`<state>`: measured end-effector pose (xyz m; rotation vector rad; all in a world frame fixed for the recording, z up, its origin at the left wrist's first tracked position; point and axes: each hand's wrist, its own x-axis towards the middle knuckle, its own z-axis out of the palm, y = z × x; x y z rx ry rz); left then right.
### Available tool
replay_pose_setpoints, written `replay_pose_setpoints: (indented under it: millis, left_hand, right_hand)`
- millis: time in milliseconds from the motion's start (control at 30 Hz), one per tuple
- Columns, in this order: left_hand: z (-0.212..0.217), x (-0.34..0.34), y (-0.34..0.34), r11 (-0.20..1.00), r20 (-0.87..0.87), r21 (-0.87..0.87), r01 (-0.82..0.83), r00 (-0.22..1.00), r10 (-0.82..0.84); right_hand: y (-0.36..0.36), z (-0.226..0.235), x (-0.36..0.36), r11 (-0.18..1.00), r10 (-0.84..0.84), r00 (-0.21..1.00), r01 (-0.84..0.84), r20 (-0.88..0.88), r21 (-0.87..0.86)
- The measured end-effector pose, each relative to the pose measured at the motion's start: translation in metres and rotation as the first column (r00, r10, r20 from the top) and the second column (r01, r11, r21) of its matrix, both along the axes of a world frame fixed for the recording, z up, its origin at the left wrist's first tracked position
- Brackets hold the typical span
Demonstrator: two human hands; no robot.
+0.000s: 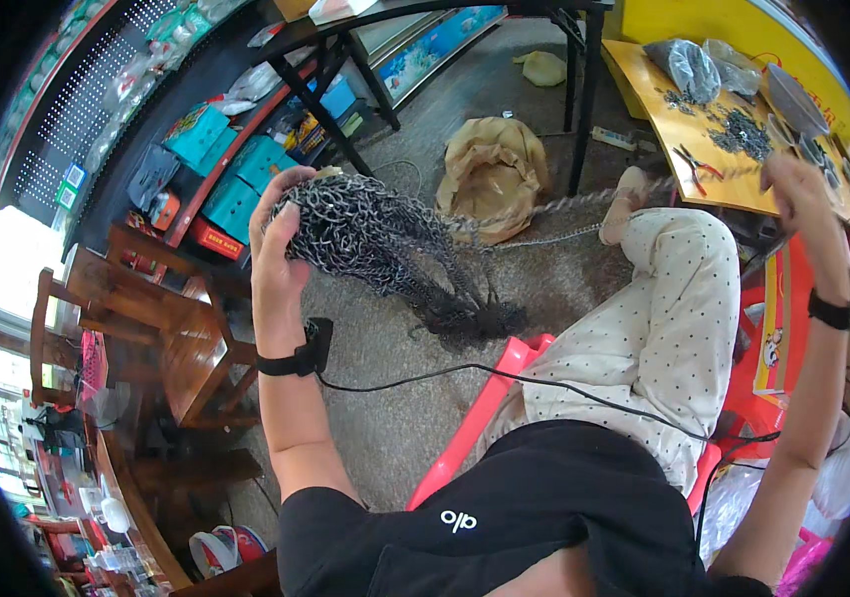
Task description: Manually assembling or repairing a metal net by connecting small chain links using pliers.
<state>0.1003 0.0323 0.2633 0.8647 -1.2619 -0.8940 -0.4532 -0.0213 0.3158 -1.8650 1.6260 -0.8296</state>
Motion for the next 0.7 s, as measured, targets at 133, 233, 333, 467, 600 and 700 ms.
replay_pose_setpoints:
  millis: [133,233,333,467,600,700]
  left_hand:
    - [0.010,-0.009,-0.005,0.999,-0.061,-0.035,0.003,0.998,-0.005]
    - [0.015,-0.001,-0.008,0.999,-0.109,-0.032,0.026,0.994,-0.029]
    - [0.020,0.000,-0.010,0.984,-0.154,-0.066,0.167,0.972,-0.176]
    - [0.035,-0.010,-0.004,0.981,-0.192,-0.092,0.173,0.963,-0.188]
    - [0.042,-0.022,-0.003,0.973,-0.122,-0.077,0.216,0.967,-0.224]
    - [0.041,-0.020,-0.008,0.964,-0.124,-0.080,0.255,0.957,-0.263]
  right_hand:
    - [0.005,-0.066,0.021,0.981,0.157,0.977,-0.137,-0.147,0.140]
    - [0.022,-0.103,0.052,0.966,0.245,0.962,-0.232,-0.122,0.113]
    - [0.028,-0.140,0.070,0.928,0.275,0.767,-0.369,-0.579,-0.049]
    - [0.033,-0.144,0.120,0.861,0.254,0.759,-0.460,-0.600,-0.218]
    - [0.018,-0.130,0.211,0.761,0.531,0.845,-0.511,-0.069,-0.399]
    - [0.021,-0.099,0.264,0.770,0.614,0.746,-0.493,0.260,-0.404]
